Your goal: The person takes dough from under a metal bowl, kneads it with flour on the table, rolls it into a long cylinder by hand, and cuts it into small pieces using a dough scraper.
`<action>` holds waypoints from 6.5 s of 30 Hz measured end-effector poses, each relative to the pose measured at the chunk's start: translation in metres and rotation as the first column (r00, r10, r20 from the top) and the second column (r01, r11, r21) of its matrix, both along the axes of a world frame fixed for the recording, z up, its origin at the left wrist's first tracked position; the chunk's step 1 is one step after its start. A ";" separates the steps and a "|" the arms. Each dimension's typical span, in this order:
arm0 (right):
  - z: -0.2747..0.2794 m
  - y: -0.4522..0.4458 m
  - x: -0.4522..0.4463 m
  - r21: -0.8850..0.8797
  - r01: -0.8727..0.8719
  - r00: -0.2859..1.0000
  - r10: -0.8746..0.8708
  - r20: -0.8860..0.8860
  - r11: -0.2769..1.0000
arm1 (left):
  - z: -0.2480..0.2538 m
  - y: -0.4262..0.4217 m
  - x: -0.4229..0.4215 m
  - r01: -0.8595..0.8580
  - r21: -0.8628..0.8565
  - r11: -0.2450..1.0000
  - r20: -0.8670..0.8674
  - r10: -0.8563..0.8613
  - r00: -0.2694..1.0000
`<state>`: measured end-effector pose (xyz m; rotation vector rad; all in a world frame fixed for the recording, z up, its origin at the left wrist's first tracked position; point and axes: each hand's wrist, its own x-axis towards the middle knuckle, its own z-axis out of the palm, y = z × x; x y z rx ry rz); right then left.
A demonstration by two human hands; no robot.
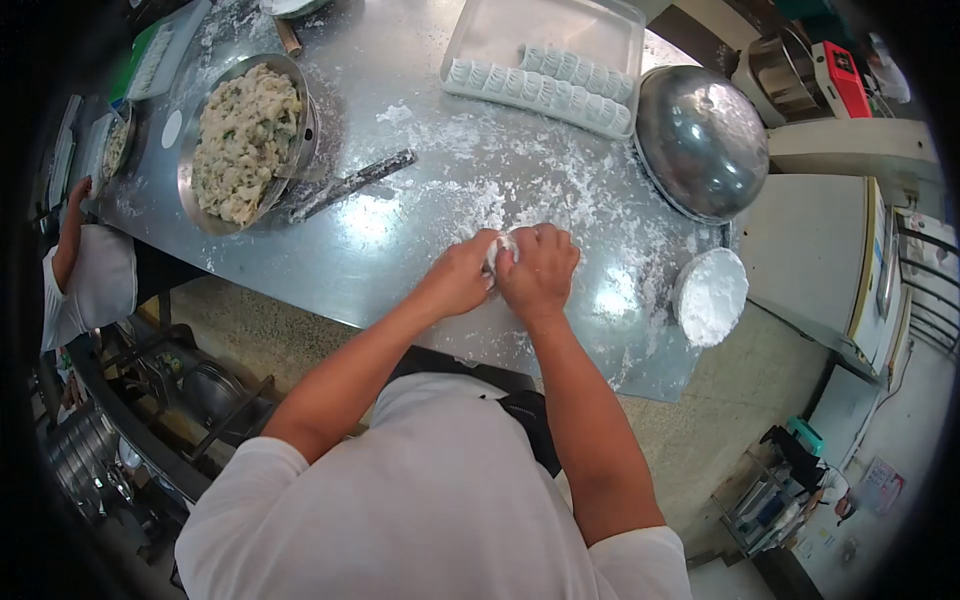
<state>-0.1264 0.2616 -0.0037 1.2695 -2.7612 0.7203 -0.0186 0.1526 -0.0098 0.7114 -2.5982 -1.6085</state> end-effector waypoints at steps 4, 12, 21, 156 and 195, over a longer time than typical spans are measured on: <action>-0.003 -0.042 -0.021 0.161 -0.020 0.997 0.031 -0.065 0.987 | 0.038 -0.042 -0.002 0.106 -0.023 0.994 0.214 -0.099 0.972; 0.008 -0.038 -0.039 -0.149 0.024 0.908 0.041 0.418 0.989 | 0.034 -0.030 -0.026 -0.003 -0.192 0.981 0.096 0.022 0.995; -0.009 -0.029 -0.011 0.022 -0.054 0.987 0.056 -0.151 0.998 | -0.017 -0.025 0.021 0.042 -0.106 0.994 -0.158 -0.058 0.986; 0.004 -0.051 -0.066 -0.511 -0.009 0.956 0.158 0.249 0.859 | 0.034 -0.070 -0.043 0.202 -0.326 0.924 0.126 -0.169 0.978; 0.032 0.025 -0.022 -0.022 0.345 0.515 -0.169 0.841 0.938 | 0.003 0.000 -0.022 0.063 -0.190 0.980 -0.067 -0.077 0.995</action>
